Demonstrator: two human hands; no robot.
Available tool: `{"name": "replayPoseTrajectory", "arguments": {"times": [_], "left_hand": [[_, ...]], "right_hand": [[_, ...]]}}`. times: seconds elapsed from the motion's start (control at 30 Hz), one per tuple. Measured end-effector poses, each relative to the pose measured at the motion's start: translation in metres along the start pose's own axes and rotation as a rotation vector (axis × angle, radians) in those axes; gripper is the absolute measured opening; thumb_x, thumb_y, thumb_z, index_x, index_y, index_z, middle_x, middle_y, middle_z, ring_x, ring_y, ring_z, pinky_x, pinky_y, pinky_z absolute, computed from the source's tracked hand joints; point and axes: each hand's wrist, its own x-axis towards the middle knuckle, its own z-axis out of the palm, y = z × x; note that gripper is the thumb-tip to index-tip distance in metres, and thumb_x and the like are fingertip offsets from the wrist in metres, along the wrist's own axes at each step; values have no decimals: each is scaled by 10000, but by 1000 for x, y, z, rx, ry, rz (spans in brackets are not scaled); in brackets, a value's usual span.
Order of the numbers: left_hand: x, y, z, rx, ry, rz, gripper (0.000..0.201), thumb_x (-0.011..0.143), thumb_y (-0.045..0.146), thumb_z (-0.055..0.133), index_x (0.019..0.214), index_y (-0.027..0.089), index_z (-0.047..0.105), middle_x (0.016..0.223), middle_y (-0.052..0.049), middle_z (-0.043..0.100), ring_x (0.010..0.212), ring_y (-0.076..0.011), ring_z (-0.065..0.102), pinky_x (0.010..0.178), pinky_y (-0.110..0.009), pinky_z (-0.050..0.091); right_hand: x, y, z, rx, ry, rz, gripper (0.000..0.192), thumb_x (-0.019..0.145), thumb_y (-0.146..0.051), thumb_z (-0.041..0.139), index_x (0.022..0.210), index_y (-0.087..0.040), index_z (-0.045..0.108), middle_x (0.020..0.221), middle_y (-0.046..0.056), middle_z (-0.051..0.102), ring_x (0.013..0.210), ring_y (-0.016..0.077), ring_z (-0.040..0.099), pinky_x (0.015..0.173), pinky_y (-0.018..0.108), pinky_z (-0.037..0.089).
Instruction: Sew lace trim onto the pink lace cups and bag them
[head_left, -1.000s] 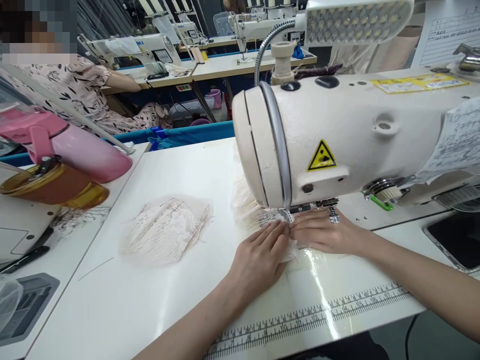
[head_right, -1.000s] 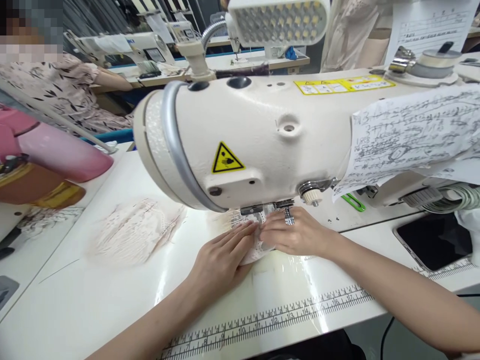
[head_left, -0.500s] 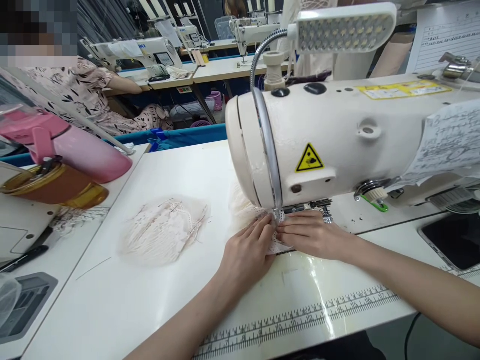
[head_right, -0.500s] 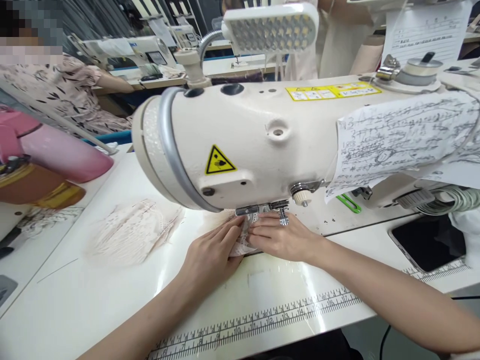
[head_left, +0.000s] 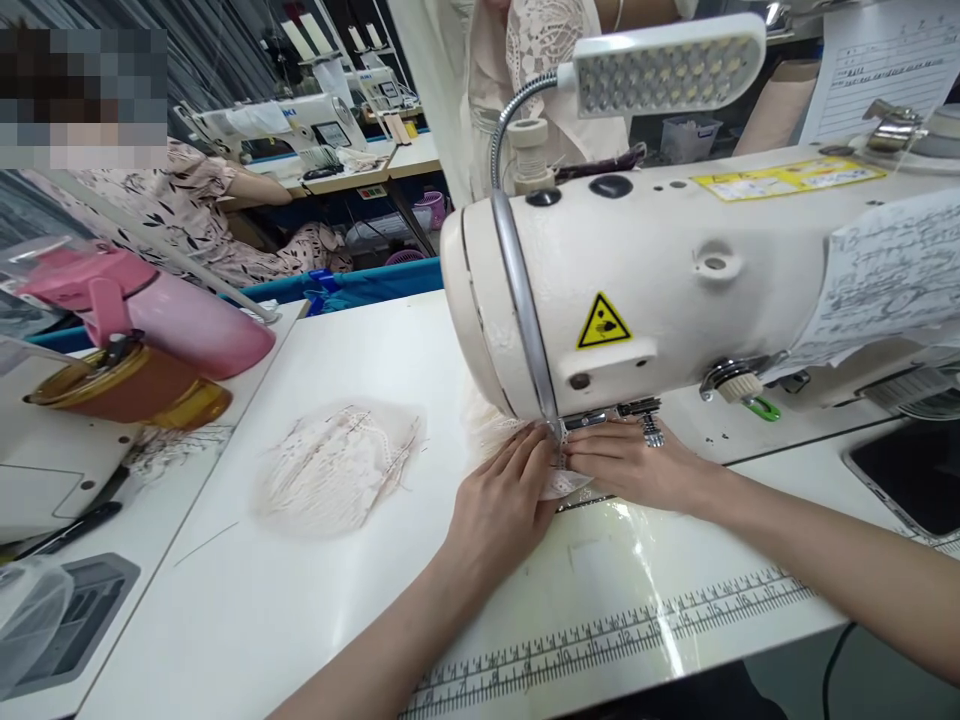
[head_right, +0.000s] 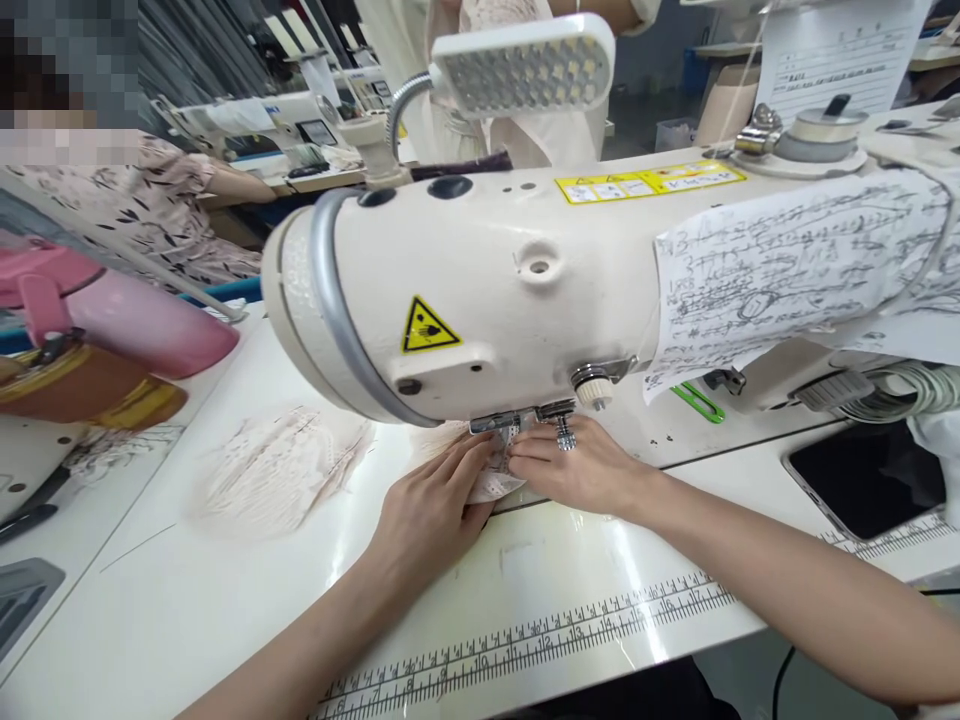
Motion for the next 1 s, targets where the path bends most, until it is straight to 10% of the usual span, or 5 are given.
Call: {"name": "replayPoseTrajectory", "arguments": {"times": [0.53,1.0], "left_hand": [[1,2,2,4,41,90,384,845,189,512,1214,145,606,1252,-79,610,1168,-251,568,930,-398,546],[5,-2,4,-26,33,71,345,872,179,509,1202,155,606,1243,-75,618,1165,-251,570,936,-400,543]], "right_hand": [[-4,7,-2,-146,63,31,276,928,-98,379,922,-171,645,937,16,682,657,119,569,599,297,327],[2,4,-11,-110,-42,161,268,938,-130,400,887,-191,656,955,19,670,795,158,572,605,297,383]]}}
